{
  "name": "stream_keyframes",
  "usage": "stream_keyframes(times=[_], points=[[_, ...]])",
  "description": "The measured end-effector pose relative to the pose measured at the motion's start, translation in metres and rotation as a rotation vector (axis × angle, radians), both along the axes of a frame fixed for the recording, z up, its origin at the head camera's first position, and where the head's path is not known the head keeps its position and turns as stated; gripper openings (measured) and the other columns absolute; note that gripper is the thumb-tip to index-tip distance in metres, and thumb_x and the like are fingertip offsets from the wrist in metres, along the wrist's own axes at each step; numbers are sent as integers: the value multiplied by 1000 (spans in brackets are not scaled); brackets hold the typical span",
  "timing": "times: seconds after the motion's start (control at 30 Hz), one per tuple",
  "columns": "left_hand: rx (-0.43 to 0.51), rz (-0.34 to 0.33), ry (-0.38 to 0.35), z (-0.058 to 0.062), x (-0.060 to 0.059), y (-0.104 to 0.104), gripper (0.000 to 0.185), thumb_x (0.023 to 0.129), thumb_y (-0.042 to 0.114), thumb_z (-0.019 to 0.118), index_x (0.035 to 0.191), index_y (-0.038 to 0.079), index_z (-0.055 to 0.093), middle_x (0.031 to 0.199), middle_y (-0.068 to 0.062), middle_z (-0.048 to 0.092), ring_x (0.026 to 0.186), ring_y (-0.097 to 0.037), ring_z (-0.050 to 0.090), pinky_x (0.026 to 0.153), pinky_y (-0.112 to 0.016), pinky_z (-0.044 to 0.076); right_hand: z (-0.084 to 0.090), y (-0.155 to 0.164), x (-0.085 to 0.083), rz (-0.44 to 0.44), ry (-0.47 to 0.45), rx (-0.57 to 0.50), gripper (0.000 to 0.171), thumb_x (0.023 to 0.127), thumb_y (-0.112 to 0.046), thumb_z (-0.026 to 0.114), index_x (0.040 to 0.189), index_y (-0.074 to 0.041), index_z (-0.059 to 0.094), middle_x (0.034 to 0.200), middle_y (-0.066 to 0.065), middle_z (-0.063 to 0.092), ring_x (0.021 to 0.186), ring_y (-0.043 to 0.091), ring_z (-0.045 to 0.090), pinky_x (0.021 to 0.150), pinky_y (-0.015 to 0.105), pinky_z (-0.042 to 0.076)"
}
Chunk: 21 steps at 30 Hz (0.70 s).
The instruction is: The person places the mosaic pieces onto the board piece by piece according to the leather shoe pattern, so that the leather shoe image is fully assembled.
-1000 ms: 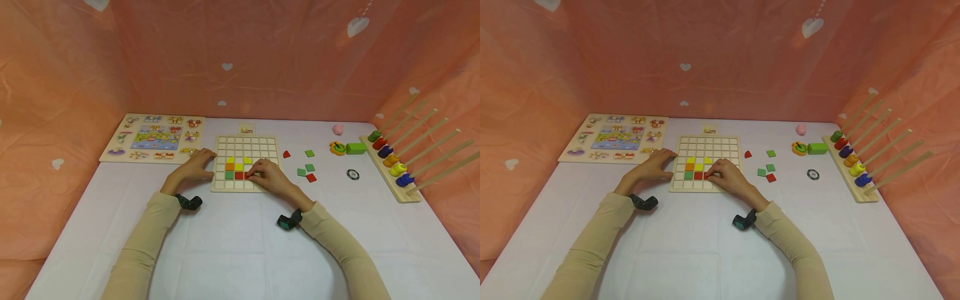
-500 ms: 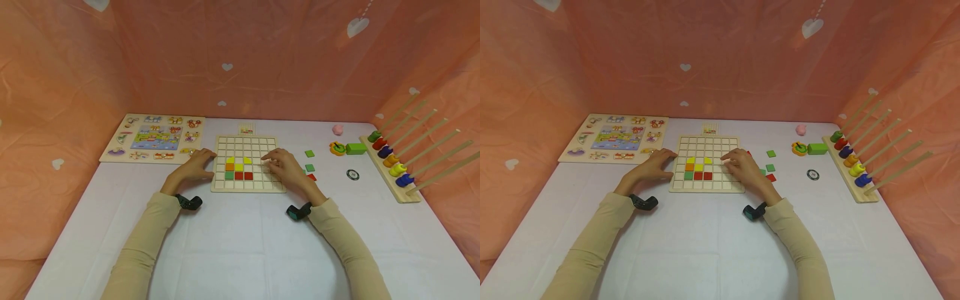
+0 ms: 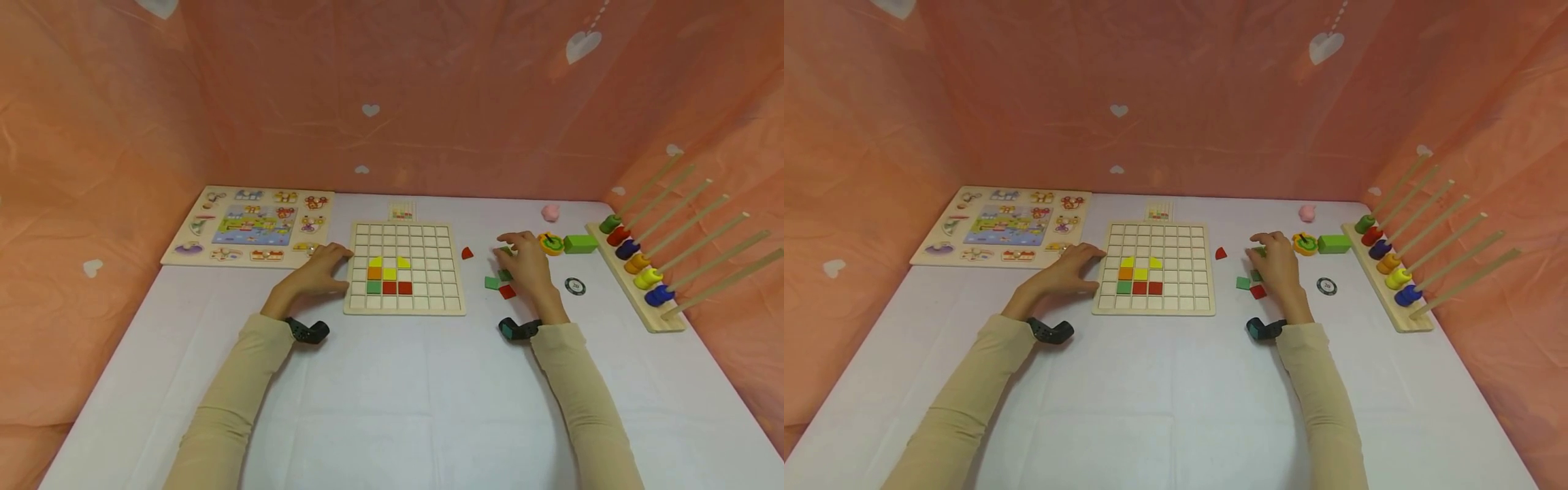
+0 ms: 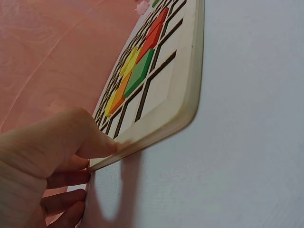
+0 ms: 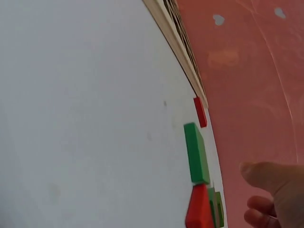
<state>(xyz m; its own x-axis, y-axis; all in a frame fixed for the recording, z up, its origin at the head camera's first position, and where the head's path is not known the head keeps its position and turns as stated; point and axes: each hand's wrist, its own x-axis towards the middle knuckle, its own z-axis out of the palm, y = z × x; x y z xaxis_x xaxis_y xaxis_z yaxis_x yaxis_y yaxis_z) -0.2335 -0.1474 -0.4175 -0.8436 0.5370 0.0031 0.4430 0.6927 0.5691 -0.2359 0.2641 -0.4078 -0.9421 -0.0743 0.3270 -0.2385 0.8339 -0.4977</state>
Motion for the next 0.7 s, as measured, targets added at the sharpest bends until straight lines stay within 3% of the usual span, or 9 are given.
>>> stream_keyframes(times=[0.23,0.53,0.7], points=[[0,-3,2,1,0,1,66,73,17,70,129,-6,45,131,-23,43,119,-38,36,104,-50,27,-8,12,-3,-98,-80,19,42,87,-21,64,122,2,57,106,25,53,94,36,52,76,51,44],[-2,0,0,1,0,1,66,73,17,70,129,-6,45,131,-22,43,119,-37,36,104,-49,27,-11,17,-4,-71,-110,40,32,86,-15,61,112,4,61,93,24,58,83,34,51,68,45,43],[0,10,-9,1,1,1,66,73,17,70,130,-5,45,132,-21,43,120,-36,35,105,-49,26,-11,16,-4,-48,-119,-2,31,85,-12,60,111,4,61,91,23,59,80,32,52,67,39,43]])
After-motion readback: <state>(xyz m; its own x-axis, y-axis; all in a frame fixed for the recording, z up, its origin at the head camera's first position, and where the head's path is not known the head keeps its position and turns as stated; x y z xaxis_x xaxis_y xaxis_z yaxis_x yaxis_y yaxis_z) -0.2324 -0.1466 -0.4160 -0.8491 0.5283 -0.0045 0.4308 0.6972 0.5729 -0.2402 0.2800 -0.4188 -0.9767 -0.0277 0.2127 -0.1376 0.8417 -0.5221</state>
